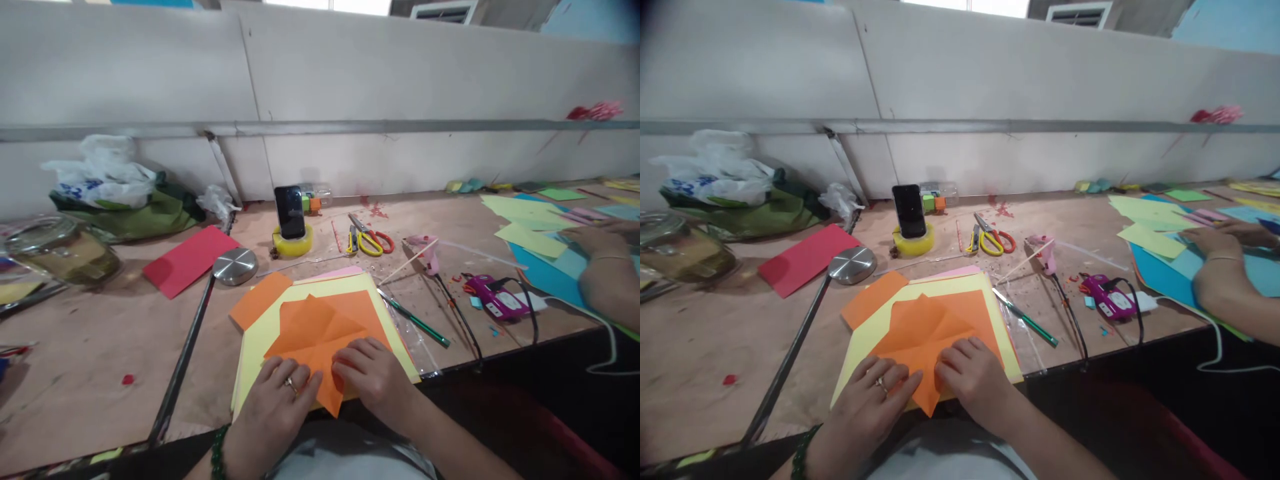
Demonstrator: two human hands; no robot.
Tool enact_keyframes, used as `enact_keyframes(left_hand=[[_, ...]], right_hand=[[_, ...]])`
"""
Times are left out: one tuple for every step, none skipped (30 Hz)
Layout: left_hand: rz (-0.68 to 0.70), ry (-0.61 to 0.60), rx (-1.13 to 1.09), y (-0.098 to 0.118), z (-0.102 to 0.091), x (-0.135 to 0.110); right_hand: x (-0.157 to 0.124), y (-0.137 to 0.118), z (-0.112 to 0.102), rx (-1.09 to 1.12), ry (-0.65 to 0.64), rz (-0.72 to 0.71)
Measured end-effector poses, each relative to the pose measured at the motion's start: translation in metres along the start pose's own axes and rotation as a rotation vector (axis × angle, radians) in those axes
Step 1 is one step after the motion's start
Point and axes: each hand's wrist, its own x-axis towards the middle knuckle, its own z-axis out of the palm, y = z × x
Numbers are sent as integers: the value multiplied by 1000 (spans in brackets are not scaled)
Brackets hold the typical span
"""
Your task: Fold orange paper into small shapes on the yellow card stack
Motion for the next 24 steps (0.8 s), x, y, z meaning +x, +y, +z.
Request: enact_keyframes(left_hand=[[-24, -9, -11, -1, 2, -2], [-44, -23, -24, -2, 2, -4], [-62, -48, -39, -3, 3, -5], [-80, -88, -57, -4, 2, -6], [-100, -138, -77, -4, 2, -7], [-124, -191, -97, -4, 1, -7], [-146, -234, -119, -3, 1, -8], [-163, -256, -139, -3, 1, -10], [-175, -256, -155, -2, 2, -12], [-181, -238, -169, -1, 3, -15], [-186, -212, -179, -1, 4, -17], [-191, -186, -189, 0, 5, -21], [-196, -163, -199, -1, 6, -24], [-202, -142, -209, -1, 7, -27], [-201, -121, -218, -2, 7, -29], [-196, -98, -224, -2, 7, -31], [-192, -71, -224, -3, 6, -33], [-190, -44, -222, -4, 5, -34], [-189, -23, -222, -4, 4, -34], [-188, -9, -225, -5, 3, -35], [-187, -1, -231, -5, 3, -35], [-186, 4, -239, -5, 2, -35], [-180, 7, -246, -5, 2, -34], [-175, 9, -253, -5, 3, -34]], right_hand=[[-1, 1, 3, 33, -25, 23], [-2, 1, 4, 63, -50, 44], [-3, 1, 4, 92, -74, 61], [-3, 1, 2, 125, -104, 72], [-3, 0, -1, 166, -140, 78], [-3, -1, -5, 211, -179, 82], [-2, -1, -8, 255, -211, 86], [-1, -1, -10, 291, -234, 86], [0, 0, -12, 315, -244, 86], [1, 1, -13, 333, -248, 95], [2, 2, -13, 353, -248, 113], [3, 4, -13, 377, -247, 143], [5, 6, -12, 407, -253, 184], [7, 7, -12, 441, -267, 236], [9, 8, -11, 471, -280, 296], [11, 8, -11, 492, -289, 359], [14, 8, -10, 503, -295, 423], [16, 7, -10, 507, -299, 484], [18, 6, -10, 508, -302, 537], [20, 5, -9, 505, -305, 583], [22, 3, -9, 501, -313, 618], [23, 2, -8, 493, -321, 645], [24, 1, -8, 482, -327, 661], [24, 0, -7, 469, -332, 669]])
